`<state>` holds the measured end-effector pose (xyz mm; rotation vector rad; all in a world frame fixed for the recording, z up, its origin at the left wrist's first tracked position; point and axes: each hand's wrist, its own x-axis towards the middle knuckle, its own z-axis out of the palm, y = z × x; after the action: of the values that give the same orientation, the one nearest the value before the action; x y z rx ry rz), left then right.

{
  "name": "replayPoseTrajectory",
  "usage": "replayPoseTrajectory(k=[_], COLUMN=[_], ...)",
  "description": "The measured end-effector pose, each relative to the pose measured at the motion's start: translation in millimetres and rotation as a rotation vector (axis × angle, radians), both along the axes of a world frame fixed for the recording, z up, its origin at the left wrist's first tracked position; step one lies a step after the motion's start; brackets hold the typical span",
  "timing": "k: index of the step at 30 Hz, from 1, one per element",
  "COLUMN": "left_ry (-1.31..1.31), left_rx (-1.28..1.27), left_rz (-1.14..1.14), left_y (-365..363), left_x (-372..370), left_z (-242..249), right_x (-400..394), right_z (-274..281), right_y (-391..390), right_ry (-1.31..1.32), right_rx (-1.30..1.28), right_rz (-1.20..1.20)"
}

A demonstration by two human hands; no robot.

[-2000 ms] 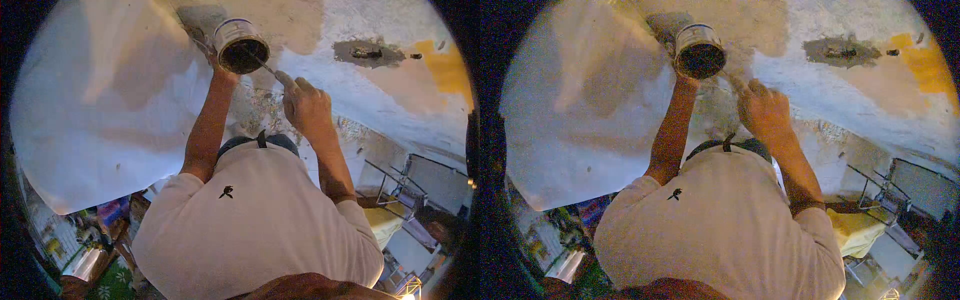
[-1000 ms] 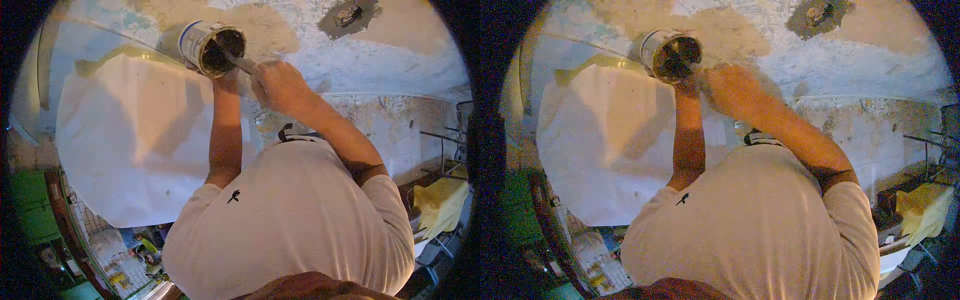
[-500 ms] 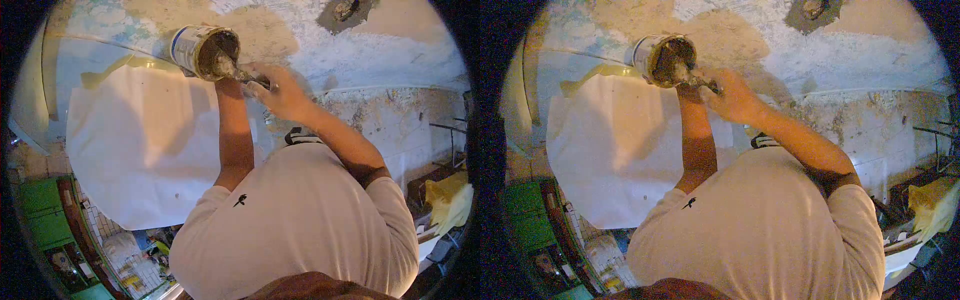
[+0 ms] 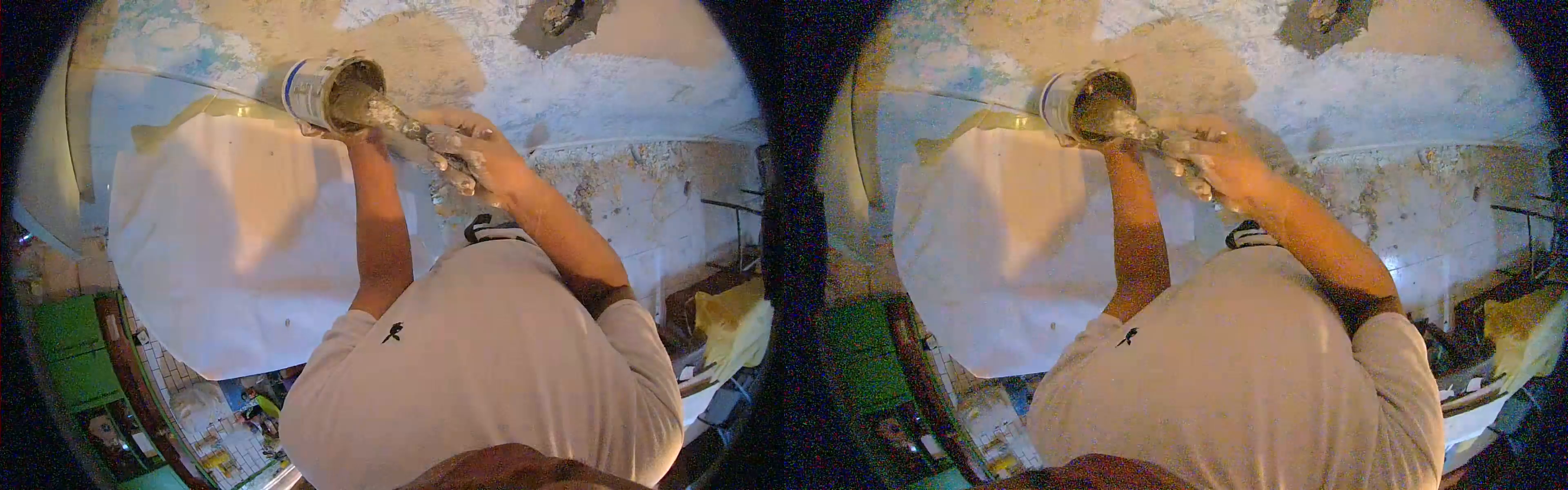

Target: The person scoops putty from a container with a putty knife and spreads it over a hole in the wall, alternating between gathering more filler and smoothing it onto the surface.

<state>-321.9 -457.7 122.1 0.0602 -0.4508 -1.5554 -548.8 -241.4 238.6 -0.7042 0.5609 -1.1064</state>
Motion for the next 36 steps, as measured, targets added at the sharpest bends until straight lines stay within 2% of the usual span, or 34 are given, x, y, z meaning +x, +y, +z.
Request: replayPoseTrajectory(k=[3,4,5,6,7,8,10,11,12,14,16,17,19,20,22,25,27,28,30,32,34,36], left_ry=[-0.160,-0.152,0.025,0.204,0.101,0.119,0.071,0.063,0.100,-0.045,0.052,0.116,0.106,0.072,0.150,0.196,0.840,0.859,0.161,0.140,0.113,0.119], left_rx=[0.056,0.059,-0.049,-0.157,-0.025,-0.018,-0.044,-0.133,-0.121,0.027,0.140,0.237,0.229,0.208,0.221,0.319,0.850,0.849,0.113,0.212,0.309,0.348], left_rz=[0.182,0.180,0.077,-0.026,0.089,0.082,0.115,0.062,0.038,0.050,-0.038,-0.110,-0.122,-0.127,-0.203,-0.304,-0.290,-0.288,-0.448,-0.380,-0.307,-0.253], left_y=[-40,-21,20,39,25,28,45,46,48,62,90,100,109,113,129,146,158,159,153,153,155,162], left_x=[43,27,-5,-23,-16,-16,-23,-19,-17,-14,-22,-25,-25,-25,-39,-55,-75,-79,-72,-77,-97,-110], left_z=[-49,-30,13,34,13,15,11,0,-7,-23,-22,-22,-58,-79,-75,-70,-29,-43,-111,-143,-150,-165], right_x=[-6,-9,-11,-14,-19,-23,-39,-48,-56,-80,-109,-123,-145,-162,-195,-206,-227,-239,-241,-246,-261,-267], right_z=[-4,-2,0,2,4,3,-8,-11,-15,-33,-52,-48,-36,-40,-49,-11,-11,-9,-14,-5,2,-1], right_y=[2,5,7,8,9,10,13,14,15,18,19,22,30,30,31,35,29,28,19,11,3,0], right_ry=[-0.017,-0.008,0.001,0.011,0.025,0.044,0.086,0.117,0.230,0.378,0.416,0.443,0.809,0.834,1.139,1.041,0.895,0.912,1.067,1.065,1.056,1.201], right_rx=[0.076,0.117,0.119,0.095,0.073,0.077,0.045,0.052,0.018,0.003,-0.169,-0.160,-0.074,-0.066,-0.207,-0.084,0.008,0.004,-0.038,-0.024,-0.019,-0.075], right_rz=[-0.017,-0.038,-0.041,-0.064,-0.089,-0.097,-0.119,-0.141,-0.172,-0.217,-0.346,-0.347,-0.502,-0.500,-0.580,-0.586,-0.586,-0.577,-0.510,-0.514,-0.515,-0.491])
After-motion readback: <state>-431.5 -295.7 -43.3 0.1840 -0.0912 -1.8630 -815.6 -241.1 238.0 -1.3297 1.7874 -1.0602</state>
